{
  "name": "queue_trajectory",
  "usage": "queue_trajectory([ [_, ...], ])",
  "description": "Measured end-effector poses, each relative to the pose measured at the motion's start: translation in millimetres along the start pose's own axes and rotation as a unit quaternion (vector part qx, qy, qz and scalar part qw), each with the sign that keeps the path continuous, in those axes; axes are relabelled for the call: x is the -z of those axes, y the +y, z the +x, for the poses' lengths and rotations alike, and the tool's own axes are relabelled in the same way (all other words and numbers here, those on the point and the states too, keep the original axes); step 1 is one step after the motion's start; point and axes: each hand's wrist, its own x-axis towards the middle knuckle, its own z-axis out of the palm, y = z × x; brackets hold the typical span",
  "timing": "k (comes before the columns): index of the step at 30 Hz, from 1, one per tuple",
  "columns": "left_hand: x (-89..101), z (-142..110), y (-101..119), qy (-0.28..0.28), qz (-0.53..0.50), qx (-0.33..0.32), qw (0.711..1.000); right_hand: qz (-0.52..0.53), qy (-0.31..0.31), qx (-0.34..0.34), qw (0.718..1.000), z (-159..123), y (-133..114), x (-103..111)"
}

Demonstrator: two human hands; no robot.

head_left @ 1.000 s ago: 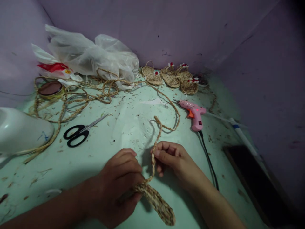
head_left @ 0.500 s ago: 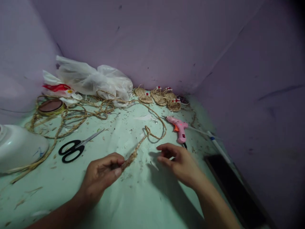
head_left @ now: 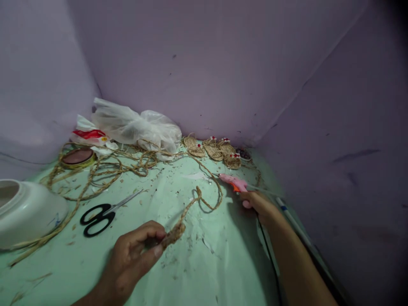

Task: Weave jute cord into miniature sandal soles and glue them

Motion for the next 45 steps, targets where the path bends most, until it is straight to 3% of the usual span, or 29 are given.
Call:
queue_trajectory([
  [3, 1.2, 3.1, 2.3, -0.002, 0.078, -0.114, 0.99, 0.087, -0.035, -0.006, 0.996, -21.1, -15.9, -0.7],
  [5, 4.4, 6.6, 5.0, -0.014, 0.145, -0.209, 0.967, 0.138, -0.043, 0.012, 0.989, -41.4, -24.9, 0.0],
  [8, 13.2, 14.1, 9.2, -0.03, 0.259, -0.332, 0.907, 0.22, -0.047, 0.063, 0.972, -73.0, -27.8, 0.9],
  [11, 22.2, 21.8, 10.9, -0.044, 0.352, -0.394, 0.848, 0.215, -0.076, 0.074, 0.971, -99.7, -14.5, 0.1],
  [13, 25.1, 24.8, 10.3, -0.06, 0.377, -0.402, 0.833, 0.204, -0.112, 0.063, 0.97, -114.3, -0.2, -2.0],
  [16, 23.7, 25.2, 9.3, -0.071, 0.384, -0.384, 0.837, 0.214, -0.143, 0.049, 0.965, -130.2, 20.5, -6.9],
  [22, 17.9, 23.3, 12.3, -0.127, 0.402, -0.372, 0.827, 0.184, -0.127, 0.026, 0.974, -136.9, 43.2, -11.5],
  [28, 20.0, 23.0, 12.2, -0.135, 0.406, -0.358, 0.83, 0.179, -0.17, 0.068, 0.967, -136.0, 31.7, -11.3],
  [34, 19.9, 22.8, 8.2, -0.125, 0.388, -0.376, 0.832, 0.189, -0.168, 0.021, 0.967, -137.3, 23.5, -14.6],
  [45, 18.6, 23.4, 10.0, -0.134, 0.394, -0.374, 0.829, 0.213, -0.191, 0.018, 0.958, -139.1, 22.1, -17.8],
])
